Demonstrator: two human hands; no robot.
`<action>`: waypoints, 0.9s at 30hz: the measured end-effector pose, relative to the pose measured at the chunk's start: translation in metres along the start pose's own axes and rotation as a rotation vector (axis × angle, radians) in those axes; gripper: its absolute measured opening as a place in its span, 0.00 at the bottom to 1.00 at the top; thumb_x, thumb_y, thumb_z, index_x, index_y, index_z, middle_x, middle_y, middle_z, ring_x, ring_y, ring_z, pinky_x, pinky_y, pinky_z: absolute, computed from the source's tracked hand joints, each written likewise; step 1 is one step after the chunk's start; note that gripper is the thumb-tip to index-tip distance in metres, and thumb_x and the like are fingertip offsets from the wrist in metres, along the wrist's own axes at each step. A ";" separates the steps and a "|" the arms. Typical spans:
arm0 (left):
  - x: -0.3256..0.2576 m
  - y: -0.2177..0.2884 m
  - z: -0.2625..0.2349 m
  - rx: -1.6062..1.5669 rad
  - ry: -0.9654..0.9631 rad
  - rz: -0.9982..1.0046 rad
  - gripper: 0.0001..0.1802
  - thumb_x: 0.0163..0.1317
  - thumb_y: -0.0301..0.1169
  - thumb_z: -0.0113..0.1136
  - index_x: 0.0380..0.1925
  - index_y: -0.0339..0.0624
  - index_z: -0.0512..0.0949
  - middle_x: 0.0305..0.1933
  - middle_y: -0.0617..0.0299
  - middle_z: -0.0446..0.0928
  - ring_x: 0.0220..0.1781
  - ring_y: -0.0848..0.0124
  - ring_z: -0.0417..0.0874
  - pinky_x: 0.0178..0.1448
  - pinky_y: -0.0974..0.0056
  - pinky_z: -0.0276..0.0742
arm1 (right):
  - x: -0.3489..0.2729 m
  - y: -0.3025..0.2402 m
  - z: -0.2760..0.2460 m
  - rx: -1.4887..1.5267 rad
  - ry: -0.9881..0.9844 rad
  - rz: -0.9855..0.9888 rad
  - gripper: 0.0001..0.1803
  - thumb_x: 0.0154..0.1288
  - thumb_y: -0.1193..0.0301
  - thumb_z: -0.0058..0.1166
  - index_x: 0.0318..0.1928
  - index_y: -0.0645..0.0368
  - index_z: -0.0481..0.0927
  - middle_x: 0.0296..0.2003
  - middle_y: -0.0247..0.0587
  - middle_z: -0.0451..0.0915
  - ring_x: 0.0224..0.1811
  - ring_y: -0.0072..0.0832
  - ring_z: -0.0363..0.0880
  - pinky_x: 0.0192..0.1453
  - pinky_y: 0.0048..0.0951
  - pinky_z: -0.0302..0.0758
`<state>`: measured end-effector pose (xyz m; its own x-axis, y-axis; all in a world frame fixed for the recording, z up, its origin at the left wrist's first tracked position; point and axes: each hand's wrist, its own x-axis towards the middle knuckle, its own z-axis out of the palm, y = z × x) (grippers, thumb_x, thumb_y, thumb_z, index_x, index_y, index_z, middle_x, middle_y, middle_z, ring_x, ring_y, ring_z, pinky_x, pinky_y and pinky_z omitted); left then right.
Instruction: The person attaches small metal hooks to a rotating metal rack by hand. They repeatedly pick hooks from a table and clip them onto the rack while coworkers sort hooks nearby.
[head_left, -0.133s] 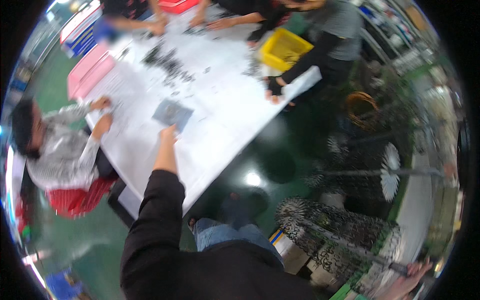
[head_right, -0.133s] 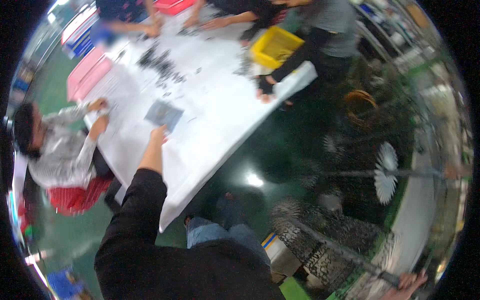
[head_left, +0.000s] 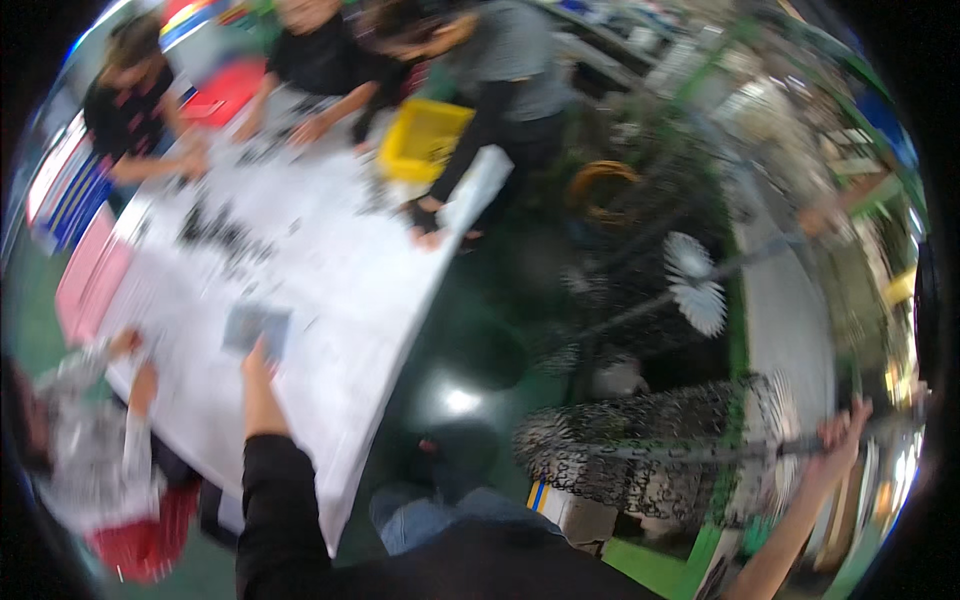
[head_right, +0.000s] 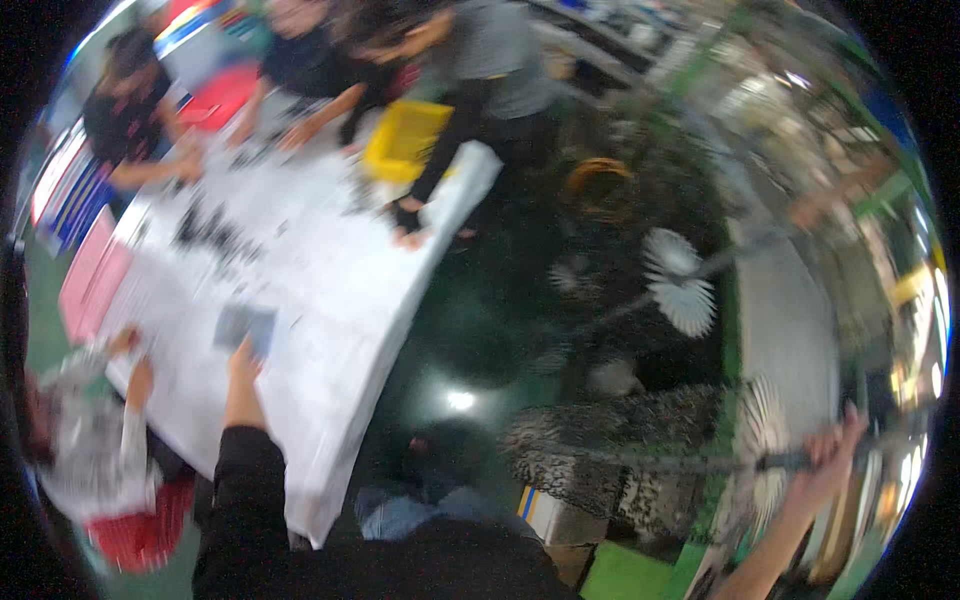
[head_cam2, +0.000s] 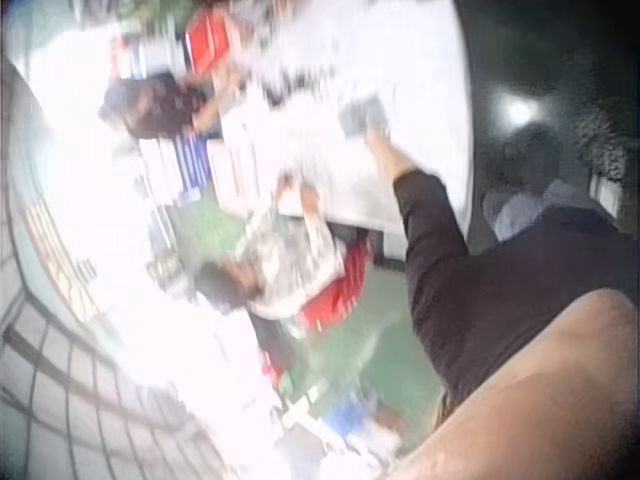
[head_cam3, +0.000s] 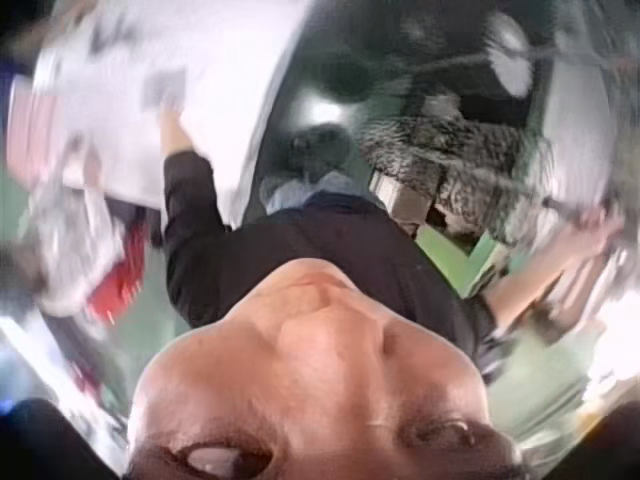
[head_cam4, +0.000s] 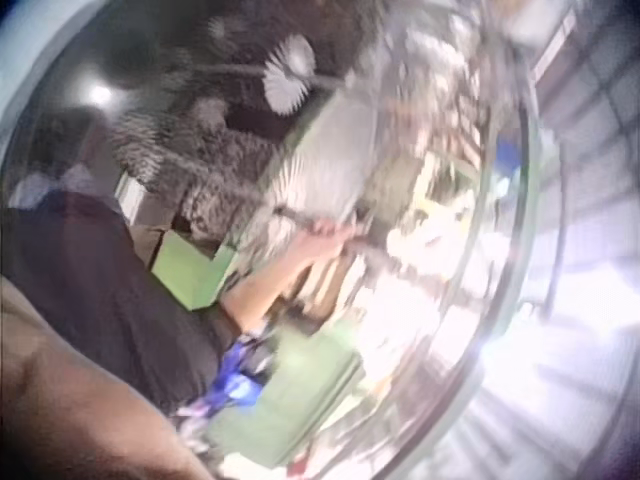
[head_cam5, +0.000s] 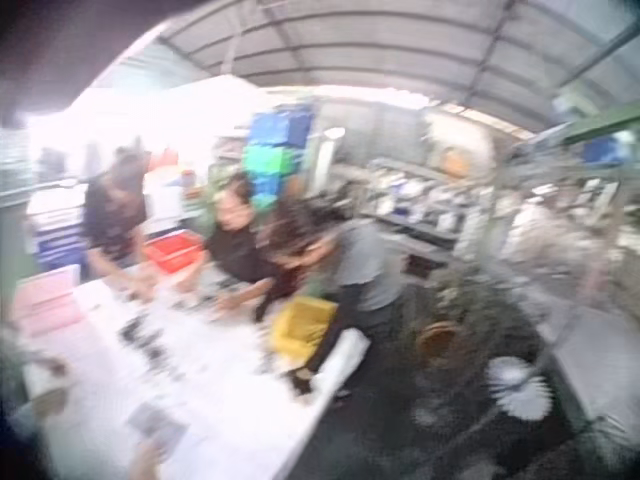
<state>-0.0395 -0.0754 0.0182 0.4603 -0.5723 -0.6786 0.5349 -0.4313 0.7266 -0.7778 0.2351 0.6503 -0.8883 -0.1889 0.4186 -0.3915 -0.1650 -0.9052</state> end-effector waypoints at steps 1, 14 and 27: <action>0.001 0.006 0.007 -0.056 0.002 -0.043 0.31 0.50 0.43 0.73 0.51 0.39 0.75 0.53 0.53 0.76 0.43 0.55 0.80 0.43 0.52 0.77 | 0.004 -0.003 -0.007 0.045 -0.111 0.002 0.23 0.71 0.57 0.51 0.57 0.61 0.73 0.19 0.20 0.53 0.19 0.12 0.50 0.25 0.19 0.55; -0.043 -0.039 -0.049 -0.163 0.031 -0.040 0.17 0.59 0.30 0.60 0.48 0.36 0.74 0.47 0.52 0.75 0.46 0.58 0.79 0.42 0.51 0.79 | -0.076 0.050 -0.040 0.099 -0.029 0.042 0.18 0.71 0.56 0.51 0.45 0.60 0.72 0.16 0.23 0.57 0.14 0.13 0.53 0.22 0.21 0.58; -0.174 -0.083 -0.118 0.026 -0.016 -0.204 0.19 0.60 0.34 0.59 0.49 0.39 0.70 0.47 0.51 0.72 0.39 0.54 0.78 0.41 0.45 0.77 | -0.074 -0.096 0.082 0.212 -1.031 -0.044 0.15 0.74 0.61 0.46 0.33 0.58 0.73 0.18 0.27 0.63 0.20 0.17 0.58 0.30 0.23 0.62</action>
<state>-0.0801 0.1418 0.0633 0.3329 -0.4820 -0.8105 0.5971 -0.5575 0.5768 -0.6543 0.1852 0.7121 -0.2012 -0.8942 0.4000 -0.2796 -0.3389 -0.8983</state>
